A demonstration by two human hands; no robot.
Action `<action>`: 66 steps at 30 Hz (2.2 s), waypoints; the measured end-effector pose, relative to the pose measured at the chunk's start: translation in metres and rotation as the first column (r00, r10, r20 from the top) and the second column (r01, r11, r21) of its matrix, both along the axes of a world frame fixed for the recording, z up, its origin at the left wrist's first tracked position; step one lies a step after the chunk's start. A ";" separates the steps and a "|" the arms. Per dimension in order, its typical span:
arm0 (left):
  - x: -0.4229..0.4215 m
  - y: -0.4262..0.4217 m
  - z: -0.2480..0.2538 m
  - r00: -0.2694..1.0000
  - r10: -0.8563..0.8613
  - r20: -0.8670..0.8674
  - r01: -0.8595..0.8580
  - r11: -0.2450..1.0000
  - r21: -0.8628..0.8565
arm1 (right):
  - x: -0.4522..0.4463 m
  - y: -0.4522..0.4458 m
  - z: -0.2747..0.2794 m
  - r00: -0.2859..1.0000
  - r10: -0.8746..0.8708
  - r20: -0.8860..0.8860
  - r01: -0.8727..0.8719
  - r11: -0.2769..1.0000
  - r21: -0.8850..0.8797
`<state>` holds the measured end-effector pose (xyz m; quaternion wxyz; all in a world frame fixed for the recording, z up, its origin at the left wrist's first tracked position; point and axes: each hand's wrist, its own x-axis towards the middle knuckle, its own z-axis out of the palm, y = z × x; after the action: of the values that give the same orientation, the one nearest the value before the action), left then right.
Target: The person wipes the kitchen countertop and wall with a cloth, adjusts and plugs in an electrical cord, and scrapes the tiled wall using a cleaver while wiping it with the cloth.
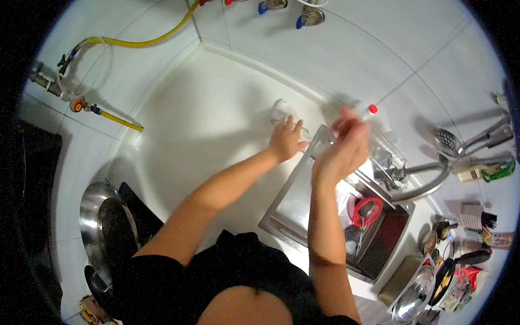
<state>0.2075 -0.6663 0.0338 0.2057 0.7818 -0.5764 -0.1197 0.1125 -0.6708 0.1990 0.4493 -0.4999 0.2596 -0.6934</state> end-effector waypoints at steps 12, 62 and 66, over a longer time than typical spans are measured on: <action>0.034 -0.069 -0.114 0.977 0.208 0.053 -0.189 0.949 -0.251 | -0.018 0.004 -0.130 0.800 0.341 -0.493 -0.152 0.911 0.384; 0.092 -0.237 -0.051 0.997 -0.055 0.046 0.068 0.526 -0.848 | 0.028 -0.061 -0.258 0.244 -0.021 -0.970 -0.139 0.989 -0.057; 0.118 -0.256 0.046 0.956 -0.031 0.290 0.286 0.303 -0.909 | 0.029 -0.060 -0.253 0.248 -0.019 -0.969 -0.132 0.990 -0.053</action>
<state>0.3250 -0.9219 0.0802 0.5445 0.4617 -0.6305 0.3048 0.1411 -0.7306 -0.0545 0.1888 -0.8553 0.4186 -0.2399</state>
